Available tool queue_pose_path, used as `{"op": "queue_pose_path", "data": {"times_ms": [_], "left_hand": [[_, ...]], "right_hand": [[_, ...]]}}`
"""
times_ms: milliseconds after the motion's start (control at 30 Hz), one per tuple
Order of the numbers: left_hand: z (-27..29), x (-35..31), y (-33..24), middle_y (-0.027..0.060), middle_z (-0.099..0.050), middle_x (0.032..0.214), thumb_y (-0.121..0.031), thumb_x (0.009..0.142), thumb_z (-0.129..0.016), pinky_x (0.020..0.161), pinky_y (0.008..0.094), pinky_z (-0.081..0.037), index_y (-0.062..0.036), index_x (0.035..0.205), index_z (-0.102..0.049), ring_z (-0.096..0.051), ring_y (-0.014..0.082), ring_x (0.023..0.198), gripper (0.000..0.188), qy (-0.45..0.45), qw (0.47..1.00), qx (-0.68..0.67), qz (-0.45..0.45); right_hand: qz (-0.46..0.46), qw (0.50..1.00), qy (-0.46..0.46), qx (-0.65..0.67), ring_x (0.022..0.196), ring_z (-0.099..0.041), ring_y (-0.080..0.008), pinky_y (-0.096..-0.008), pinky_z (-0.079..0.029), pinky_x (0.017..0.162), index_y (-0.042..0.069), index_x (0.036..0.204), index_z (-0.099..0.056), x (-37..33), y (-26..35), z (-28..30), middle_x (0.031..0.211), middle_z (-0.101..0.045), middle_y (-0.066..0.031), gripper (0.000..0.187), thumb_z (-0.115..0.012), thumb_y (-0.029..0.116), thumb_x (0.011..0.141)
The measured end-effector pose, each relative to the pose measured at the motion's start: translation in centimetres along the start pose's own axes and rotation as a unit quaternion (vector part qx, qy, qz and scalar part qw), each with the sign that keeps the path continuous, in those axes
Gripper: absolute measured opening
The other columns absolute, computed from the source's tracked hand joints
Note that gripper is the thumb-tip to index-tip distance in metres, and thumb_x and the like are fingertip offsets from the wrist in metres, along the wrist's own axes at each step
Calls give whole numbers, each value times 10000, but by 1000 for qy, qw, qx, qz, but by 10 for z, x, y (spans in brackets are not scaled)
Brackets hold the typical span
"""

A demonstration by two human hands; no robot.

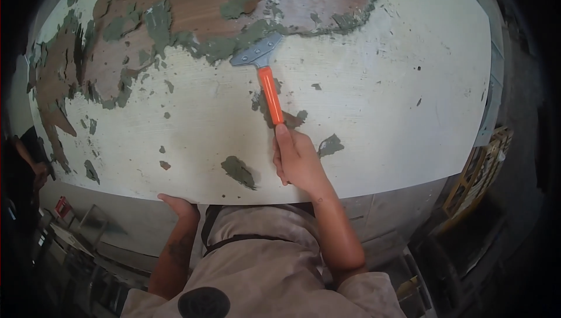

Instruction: Using a long-handled hand scraper to remove dried material or residue from a large white board.

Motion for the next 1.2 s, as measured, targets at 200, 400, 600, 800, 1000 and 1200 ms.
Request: {"op": "queue_pose_path", "data": {"times_ms": [200, 400, 600, 800, 1000, 1200], "left_hand": [[-88, 44, 48, 103, -281, 1704, -703, 1059, -81, 1276, 450, -221, -86, 1651, -242, -295, 330, 1546, 871, -464, 835, 294, -13], [-74, 38, 43, 81, -271, 1709, -749, 1034, -101, 1276, 465, -214, -137, 1660, -234, -282, 326, 1550, 884, -417, 851, 319, -15], [-68, 38, 46, 84, -265, 1712, -754, 1032, -105, 1274, 468, -214, -123, 1659, -232, -278, 327, 1554, 899, -433, 841, 323, -25], [-83, 41, 51, 139, -309, 1688, -668, 1077, -84, 1268, 451, -238, -30, 1631, -265, -315, 332, 1539, 864, -470, 824, 315, -36], [-60, 35, 42, 109, -299, 1697, -728, 1049, -121, 1269, 448, -228, -78, 1648, -256, -300, 332, 1542, 893, -486, 800, 349, -42], [-54, 33, 43, 107, -310, 1692, -714, 1057, -135, 1270, 446, -227, -66, 1644, -259, -313, 330, 1534, 884, -469, 804, 362, -51]], "right_hand": [[108, 990, -9, 96, 573, -542, -88, -256, -445, 515, -20, 1064, -561, -33, -51, 30, 824, -603, -47, 262, -495, 228, 1119], [121, 992, -27, -1, 530, -509, -85, -260, -420, 488, -18, 1102, -574, -26, -42, 28, 735, -575, -32, 324, -448, 279, 1134], [146, 981, -124, -33, 476, -451, -77, -257, -372, 467, 9, 995, -558, -1, -52, -17, 619, -496, -1, 425, -391, 371, 1142], [172, 970, -170, 7, 493, -463, -70, -277, -370, 460, 48, 881, -529, 14, -68, -58, 598, -464, 16, 446, -409, 397, 1133], [149, 963, -136, -178, 459, -431, -70, -286, -345, 403, 56, 816, -511, 4, -17, 12, 577, -432, 28, 514, -409, 453, 1125], [4, 995, -56, -82, 431, -427, -94, -293, -366, 378, 23, 875, -524, -12, 10, 16, 602, -466, -8, 501, -420, 448, 1118]]}}
Point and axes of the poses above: each hand's wrist, its own x-axis towards the middle knuckle, its own z-axis out of the back of the hand, y = z × x, the point moved 1 cm from there along x, towards the middle knuckle
